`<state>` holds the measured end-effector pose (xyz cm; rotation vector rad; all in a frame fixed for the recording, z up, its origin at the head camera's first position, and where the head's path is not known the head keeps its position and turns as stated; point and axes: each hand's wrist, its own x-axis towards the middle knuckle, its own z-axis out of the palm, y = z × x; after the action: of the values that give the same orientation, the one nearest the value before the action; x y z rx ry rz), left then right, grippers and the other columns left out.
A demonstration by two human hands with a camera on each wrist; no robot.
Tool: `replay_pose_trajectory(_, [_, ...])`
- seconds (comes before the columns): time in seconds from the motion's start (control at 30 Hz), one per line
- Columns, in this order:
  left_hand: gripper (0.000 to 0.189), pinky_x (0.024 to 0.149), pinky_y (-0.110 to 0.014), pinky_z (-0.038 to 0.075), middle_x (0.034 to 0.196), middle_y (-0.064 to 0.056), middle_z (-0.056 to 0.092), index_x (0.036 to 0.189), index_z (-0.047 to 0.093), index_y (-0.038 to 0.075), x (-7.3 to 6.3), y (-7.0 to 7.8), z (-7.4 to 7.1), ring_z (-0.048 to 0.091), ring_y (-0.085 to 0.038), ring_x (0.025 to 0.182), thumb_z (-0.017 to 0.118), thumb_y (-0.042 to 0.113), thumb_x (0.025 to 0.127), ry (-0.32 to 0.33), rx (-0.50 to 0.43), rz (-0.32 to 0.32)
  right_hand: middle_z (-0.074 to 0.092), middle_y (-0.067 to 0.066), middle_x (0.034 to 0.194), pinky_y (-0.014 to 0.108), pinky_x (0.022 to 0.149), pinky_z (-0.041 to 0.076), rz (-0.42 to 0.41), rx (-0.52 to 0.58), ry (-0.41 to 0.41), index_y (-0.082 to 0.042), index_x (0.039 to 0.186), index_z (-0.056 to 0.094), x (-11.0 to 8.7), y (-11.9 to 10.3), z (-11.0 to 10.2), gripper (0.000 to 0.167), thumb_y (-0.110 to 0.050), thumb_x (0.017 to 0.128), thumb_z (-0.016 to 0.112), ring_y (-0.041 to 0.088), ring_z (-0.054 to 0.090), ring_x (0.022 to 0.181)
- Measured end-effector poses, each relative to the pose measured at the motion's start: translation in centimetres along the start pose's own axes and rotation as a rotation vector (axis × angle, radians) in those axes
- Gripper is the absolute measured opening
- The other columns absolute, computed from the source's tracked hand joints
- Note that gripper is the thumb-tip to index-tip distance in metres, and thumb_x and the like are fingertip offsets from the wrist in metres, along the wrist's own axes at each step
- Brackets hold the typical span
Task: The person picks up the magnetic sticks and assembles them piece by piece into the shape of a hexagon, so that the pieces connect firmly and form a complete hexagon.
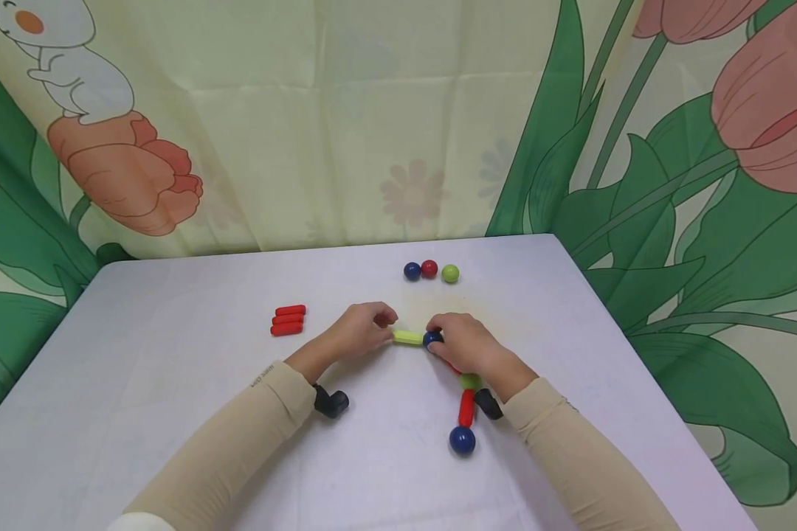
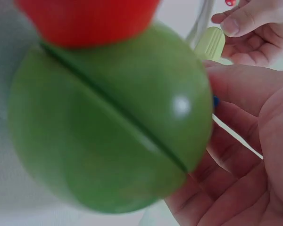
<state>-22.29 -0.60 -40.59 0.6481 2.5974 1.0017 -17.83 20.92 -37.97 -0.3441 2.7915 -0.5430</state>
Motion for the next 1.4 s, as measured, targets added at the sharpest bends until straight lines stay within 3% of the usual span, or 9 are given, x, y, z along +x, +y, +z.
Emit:
replay_pose_trajectory(0.13, [0.030,0.094,-0.031,0.049,0.115,-0.003,0.065,0.125,0.064,0.006,1.0,-0.4,-0.9,0.059,-0.019,0.107,0.067,0.010,0.096,-0.009,-0.009,-0.028,0.065,0.009,0.115,0.036,0.081,0.055,0.029,0.007,-0.004,-0.008,0.128,0.065,-0.2,0.4,-0.1,0.037,-0.018,0.093,0.074,0.024,0.057,0.092])
replay_pose_trajectory(0.4, [0.041,0.099,-0.034,0.047,0.129,-0.012,0.063,0.135,0.059,0.001,4.0,-0.7,-3.1,0.060,-0.024,0.116,0.067,0.009,0.096,0.052,0.057,0.026,0.065,0.009,0.114,0.034,0.078,0.056,0.033,0.037,-0.005,-0.007,0.128,0.064,-0.7,0.7,0.0,0.038,-0.016,0.092,0.074,0.023,0.058,0.088])
replay_pose_trajectory(0.63, [0.044,0.102,-0.035,0.046,0.136,-0.013,0.059,0.139,0.056,0.003,7.0,-0.1,-4.1,0.059,-0.025,0.121,0.066,0.010,0.097,0.132,0.058,0.062,0.065,0.008,0.113,0.034,0.079,0.056,0.045,0.048,0.007,-0.007,0.125,0.066,-1.2,1.1,0.0,0.036,-0.016,0.092,0.075,0.022,0.057,0.089])
replay_pose_trajectory(0.77, [0.047,0.105,-0.036,0.043,0.141,-0.012,0.056,0.142,0.054,0.006,8.4,0.2,-3.8,0.056,-0.025,0.125,0.067,0.010,0.097,0.133,0.086,0.041,0.065,0.007,0.112,0.033,0.077,0.056,0.050,0.057,0.009,-0.007,0.125,0.066,-1.5,1.3,0.0,0.036,-0.016,0.091,0.075,0.021,0.057,0.087])
replay_pose_trajectory(1.0, [0.052,0.115,-0.037,0.029,0.154,-0.005,0.043,0.147,0.051,0.010,10.2,0.3,-1.9,0.039,-0.025,0.142,0.066,0.011,0.097,0.062,0.212,0.045,0.066,0.006,0.112,0.035,0.080,0.055,0.040,0.058,0.019,-0.007,0.123,0.066,-1.6,1.5,-0.1,0.033,-0.015,0.092,0.075,0.020,0.057,0.087])
replay_pose_trajectory(1.13, [0.050,0.115,-0.036,0.029,0.152,-0.003,0.046,0.146,0.052,0.012,10.5,0.2,-1.2,0.040,-0.023,0.141,0.065,0.012,0.098,0.059,0.255,0.031,0.066,0.005,0.111,0.034,0.079,0.055,0.032,0.056,0.020,-0.007,0.122,0.066,-1.5,1.5,0.1,0.033,-0.015,0.091,0.075,0.020,0.057,0.086])
replay_pose_trajectory(1.4, [0.038,0.113,-0.038,0.033,0.140,-0.007,0.058,0.137,0.062,0.011,10.1,0.1,-1.1,0.047,-0.025,0.135,0.063,0.011,0.099,0.077,0.209,-0.004,0.066,0.005,0.111,0.033,0.078,0.055,0.048,0.058,0.028,-0.008,0.123,0.066,-1.7,1.7,0.1,0.034,-0.016,0.092,0.075,0.020,0.057,0.086])
